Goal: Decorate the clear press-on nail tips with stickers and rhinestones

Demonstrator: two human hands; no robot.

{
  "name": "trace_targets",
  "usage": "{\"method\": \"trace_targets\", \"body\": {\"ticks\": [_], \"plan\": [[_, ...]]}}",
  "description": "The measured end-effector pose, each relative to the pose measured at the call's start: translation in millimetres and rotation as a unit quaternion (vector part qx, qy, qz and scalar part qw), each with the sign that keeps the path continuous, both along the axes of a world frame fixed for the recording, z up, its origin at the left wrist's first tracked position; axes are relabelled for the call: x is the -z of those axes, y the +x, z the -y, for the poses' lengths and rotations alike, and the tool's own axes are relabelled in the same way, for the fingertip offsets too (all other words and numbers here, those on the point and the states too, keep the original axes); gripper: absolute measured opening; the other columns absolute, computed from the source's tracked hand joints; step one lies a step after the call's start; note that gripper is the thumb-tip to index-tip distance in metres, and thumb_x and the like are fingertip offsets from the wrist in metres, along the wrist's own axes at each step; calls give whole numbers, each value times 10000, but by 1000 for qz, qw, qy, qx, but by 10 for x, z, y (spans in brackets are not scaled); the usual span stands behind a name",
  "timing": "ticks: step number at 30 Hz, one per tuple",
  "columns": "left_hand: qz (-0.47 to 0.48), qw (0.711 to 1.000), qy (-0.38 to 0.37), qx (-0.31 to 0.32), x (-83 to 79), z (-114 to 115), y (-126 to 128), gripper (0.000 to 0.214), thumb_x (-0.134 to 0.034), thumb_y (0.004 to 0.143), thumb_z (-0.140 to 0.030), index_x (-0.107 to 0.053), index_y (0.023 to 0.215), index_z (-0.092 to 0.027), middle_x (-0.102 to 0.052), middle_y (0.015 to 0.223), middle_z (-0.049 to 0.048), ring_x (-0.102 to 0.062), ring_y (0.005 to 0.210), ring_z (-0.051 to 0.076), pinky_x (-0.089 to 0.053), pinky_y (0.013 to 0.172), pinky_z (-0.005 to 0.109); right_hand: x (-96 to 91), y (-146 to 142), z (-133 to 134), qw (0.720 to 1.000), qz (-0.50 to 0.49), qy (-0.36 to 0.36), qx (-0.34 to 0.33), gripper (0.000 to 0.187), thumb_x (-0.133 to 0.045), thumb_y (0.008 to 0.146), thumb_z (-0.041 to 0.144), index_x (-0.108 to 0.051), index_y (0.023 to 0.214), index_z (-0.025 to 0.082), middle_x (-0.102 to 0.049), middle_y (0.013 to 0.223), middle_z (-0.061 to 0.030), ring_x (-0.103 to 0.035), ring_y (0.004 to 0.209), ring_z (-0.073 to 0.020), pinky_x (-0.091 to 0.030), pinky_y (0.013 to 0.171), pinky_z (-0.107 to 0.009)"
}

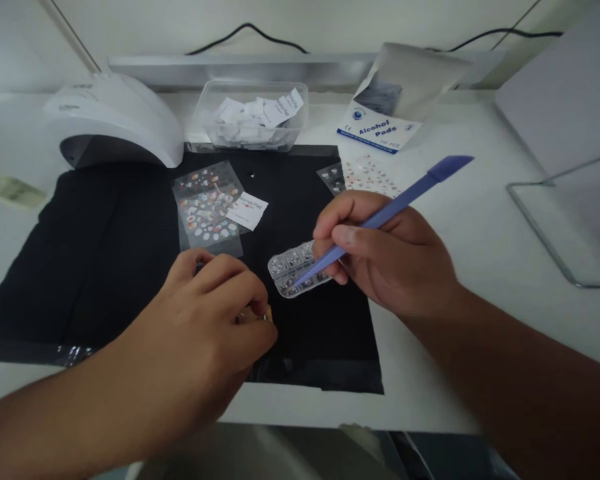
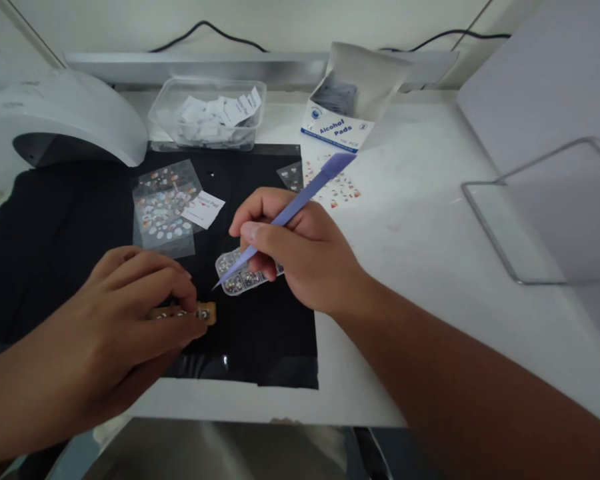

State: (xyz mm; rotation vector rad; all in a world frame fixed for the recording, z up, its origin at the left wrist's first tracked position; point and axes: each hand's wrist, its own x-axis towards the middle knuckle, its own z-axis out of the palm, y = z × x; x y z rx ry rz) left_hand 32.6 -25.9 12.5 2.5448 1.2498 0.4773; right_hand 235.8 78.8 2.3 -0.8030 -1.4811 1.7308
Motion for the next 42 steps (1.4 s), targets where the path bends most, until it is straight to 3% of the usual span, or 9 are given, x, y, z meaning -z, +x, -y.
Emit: {"method": "trace_targets", "body": {"ticks": [15,21,25,27,30,32,35,39,42], "plan": [[10,999,-44,-1,15,-55,34,312,-573,861,1,-739,927,-254,-597,968,32,-509,1034,244,-278,841,443,47,39,-46,997,-67,-17,26,38,-630,749,144,-655,736,170,-595,567,40,-518,416,-76,-382,367,-190],[21,999,-45,-5,30,-55,48,303,-590,871,-22,-738,960,-271,-591,968,32,-514,1025,242,-287,848,444,66,73,-91,994,-100,-1,39,135,-687,795,269,-643,712,171,-607,597,34,-524,418,-75,-385,386,-202],[41,998,-50,-4,-79,-18,-21,372,-584,884,-49,-697,1134,-301,-574,1043,48,-523,1018,236,-335,858,443,90,91,-118,992,-120,14,43,247,-716,813,385,-636,698,180,-595,563,36,-564,446,-102,-427,422,-227],[60,997,-19,-35,-162,15,-141,415,-553,899,-57,-639,1225,-300,-557,1105,60,-519,1061,244,-369,900,458,107,93,-123,990,-126,24,50,263,-715,822,418,-633,720,189,-608,568,37,-581,453,-112,-454,447,-242],[88,985,71,-130,-263,3,-430,373,-525,931,-108,-589,1257,-278,-528,1157,67,-511,1115,252,-423,919,444,127,86,-122,988,-130,40,72,250,-695,854,424,-632,761,201,-626,600,39,-604,483,-119,-494,502,-264],[79,980,63,-174,-295,-104,-642,325,-533,950,-184,-593,1261,-260,-542,1163,70,-545,1084,236,-487,877,391,137,78,-121,986,-130,54,90,247,-683,870,434,-639,791,205,-651,638,30,-618,513,-130,-520,539,-287],[13,977,10,-211,-280,-421,-858,288,-499,989,-268,-629,1238,-204,-603,1171,100,-593,1108,243,-540,672,273,155,76,-128,981,-131,79,118,235,-675,884,441,-648,825,215,-689,722,18,-641,569,-141,-545,592,-315],[-44,979,11,-200,-97,-875,-856,252,-586,967,-258,-666,1193,-182,-678,1118,75,-642,1065,227,-563,900,393,205,99,-141,971,-128,127,159,191,-699,881,410,-683,860,221,-712,802,7,-663,633,-144,-546,644,-324],[-85,969,33,-228,142,-1042,-757,372,-634,963,-344,-593,1285,-164,-618,1300,113,-631,1142,271,-545,956,500,256,114,-154,962,-121,165,183,189,-693,891,418,-700,879,229,-712,806,2,-668,665,-152,-538,662,-327]]}}
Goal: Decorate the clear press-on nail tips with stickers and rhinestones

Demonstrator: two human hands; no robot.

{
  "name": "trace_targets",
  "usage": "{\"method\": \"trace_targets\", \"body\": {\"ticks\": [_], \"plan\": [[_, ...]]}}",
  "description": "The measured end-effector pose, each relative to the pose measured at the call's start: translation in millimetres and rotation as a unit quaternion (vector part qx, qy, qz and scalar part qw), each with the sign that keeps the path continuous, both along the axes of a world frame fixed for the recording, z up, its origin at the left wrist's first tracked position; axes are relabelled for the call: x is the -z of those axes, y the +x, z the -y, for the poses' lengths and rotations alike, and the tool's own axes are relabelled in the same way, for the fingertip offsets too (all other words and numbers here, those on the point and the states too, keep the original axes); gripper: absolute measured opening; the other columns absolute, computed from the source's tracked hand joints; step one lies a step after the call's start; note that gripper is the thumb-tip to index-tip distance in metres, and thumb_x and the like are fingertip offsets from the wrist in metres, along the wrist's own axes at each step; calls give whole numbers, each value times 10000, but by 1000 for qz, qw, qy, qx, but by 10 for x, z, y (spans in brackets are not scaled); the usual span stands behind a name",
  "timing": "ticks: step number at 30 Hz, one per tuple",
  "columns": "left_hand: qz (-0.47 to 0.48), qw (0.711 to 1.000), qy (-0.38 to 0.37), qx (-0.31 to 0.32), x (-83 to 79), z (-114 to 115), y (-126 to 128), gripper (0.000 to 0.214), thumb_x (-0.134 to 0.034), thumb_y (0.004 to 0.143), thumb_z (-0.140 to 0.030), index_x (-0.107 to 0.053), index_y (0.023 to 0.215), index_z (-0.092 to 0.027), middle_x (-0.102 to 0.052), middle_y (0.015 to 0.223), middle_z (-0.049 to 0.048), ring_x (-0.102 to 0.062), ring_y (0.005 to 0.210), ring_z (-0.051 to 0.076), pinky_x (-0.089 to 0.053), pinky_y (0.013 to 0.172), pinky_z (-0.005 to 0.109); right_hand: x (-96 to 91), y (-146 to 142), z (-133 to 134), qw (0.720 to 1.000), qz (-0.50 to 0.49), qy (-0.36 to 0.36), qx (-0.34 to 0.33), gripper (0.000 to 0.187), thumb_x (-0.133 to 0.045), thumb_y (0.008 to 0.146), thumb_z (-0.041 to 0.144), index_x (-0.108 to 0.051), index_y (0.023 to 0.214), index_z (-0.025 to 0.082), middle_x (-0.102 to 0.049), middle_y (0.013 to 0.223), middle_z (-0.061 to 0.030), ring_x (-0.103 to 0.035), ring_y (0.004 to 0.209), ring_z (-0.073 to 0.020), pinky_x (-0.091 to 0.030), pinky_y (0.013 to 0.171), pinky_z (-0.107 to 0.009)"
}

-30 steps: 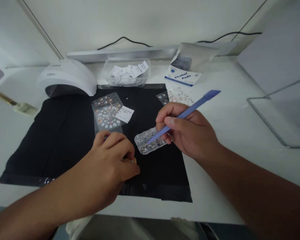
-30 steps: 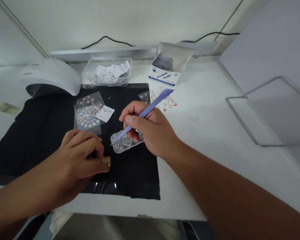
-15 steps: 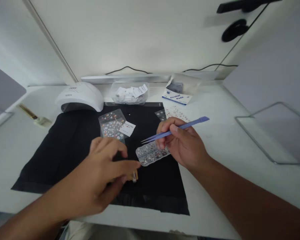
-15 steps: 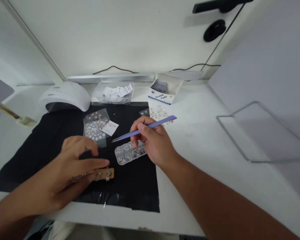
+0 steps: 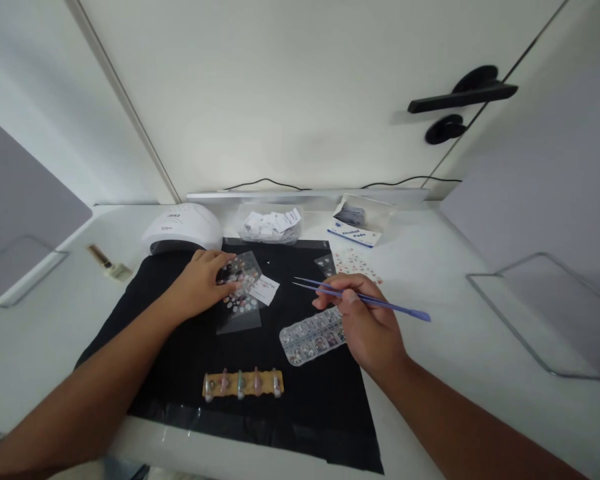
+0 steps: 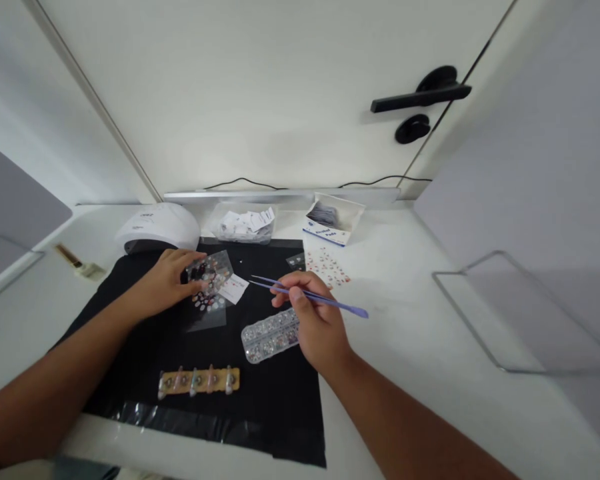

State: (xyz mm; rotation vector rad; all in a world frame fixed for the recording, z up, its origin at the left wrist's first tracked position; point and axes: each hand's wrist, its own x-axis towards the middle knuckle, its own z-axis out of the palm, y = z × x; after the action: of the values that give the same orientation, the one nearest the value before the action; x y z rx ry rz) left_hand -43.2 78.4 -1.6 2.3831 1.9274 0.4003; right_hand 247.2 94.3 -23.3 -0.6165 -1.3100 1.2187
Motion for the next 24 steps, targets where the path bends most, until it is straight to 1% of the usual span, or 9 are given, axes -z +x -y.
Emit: {"method": "trace_targets", "body": {"ticks": [3,6,9,12,14,15,20,22,24], "plan": [[-40,998,12,-45,211,-28,57,386,-626,968,-346,-577,1311,-175,-592,1346,120,-625,1153,274,-549,957,501,40,5,-27,999,9,35,21,202,-674,905,440,-708,898,241,-704,795,1,-668,685,-162,-534,668,-332],[-70,996,9,-58,299,-11,62,379,-622,971,-344,-580,1309,-178,-595,1341,119,-628,1147,270,-551,953,496,62,7,-64,997,19,67,33,181,-660,922,420,-706,920,245,-703,803,-2,-667,703,-165,-539,683,-337],[-89,994,9,-57,287,-7,54,372,-620,972,-344,-583,1303,-179,-599,1334,117,-631,1137,266,-555,947,489,79,5,-87,994,28,101,42,176,-643,943,378,-691,959,209,-704,868,-11,-669,729,-153,-564,705,-334],[-100,994,13,-53,257,-13,52,364,-619,973,-343,-587,1295,-176,-607,1319,115,-638,1122,260,-561,935,481,88,-11,-71,990,40,128,49,241,-615,966,343,-654,1121,163,-698,1089,-65,-690,897,-184,-599,796,-382],[-101,993,17,-51,248,-14,51,360,-619,973,-343,-589,1290,-174,-612,1310,114,-641,1112,257,-564,929,476,78,-34,-42,988,42,138,58,303,-610,969,339,-620,1218,166,-665,1219,-96,-681,1014,-220,-600,856,-429],[-101,993,20,-50,246,-13,50,359,-619,973,-343,-590,1289,-174,-614,1306,114,-643,1109,256,-565,926,475,66,-48,-24,987,41,140,64,318,-613,967,339,-612,1238,173,-654,1250,-100,-676,1043,-231,-596,874,-441],[-84,994,33,-56,243,5,50,362,-623,971,-342,-590,1286,-168,-619,1293,112,-647,1098,255,-569,916,471,-23,-176,68,986,26,131,100,337,-619,963,338,-603,1256,173,-645,1270,-103,-670,1068,-242,-590,891,-457],[-74,995,40,-61,247,8,56,361,-623,971,-342,-590,1285,-167,-620,1292,112,-648,1096,254,-570,915,470,-50,-251,85,988,37,115,92,334,-617,964,337,-604,1256,176,-643,1276,-104,-668,1072,-242,-589,895,-458],[-63,995,47,-65,254,3,62,362,-623,971,-343,-590,1285,-166,-621,1290,112,-649,1095,254,-570,914,470,-60,-334,75,992,60,93,67,331,-617,965,336,-605,1255,178,-642,1278,-104,-668,1073,-241,-588,896,-458]]}}
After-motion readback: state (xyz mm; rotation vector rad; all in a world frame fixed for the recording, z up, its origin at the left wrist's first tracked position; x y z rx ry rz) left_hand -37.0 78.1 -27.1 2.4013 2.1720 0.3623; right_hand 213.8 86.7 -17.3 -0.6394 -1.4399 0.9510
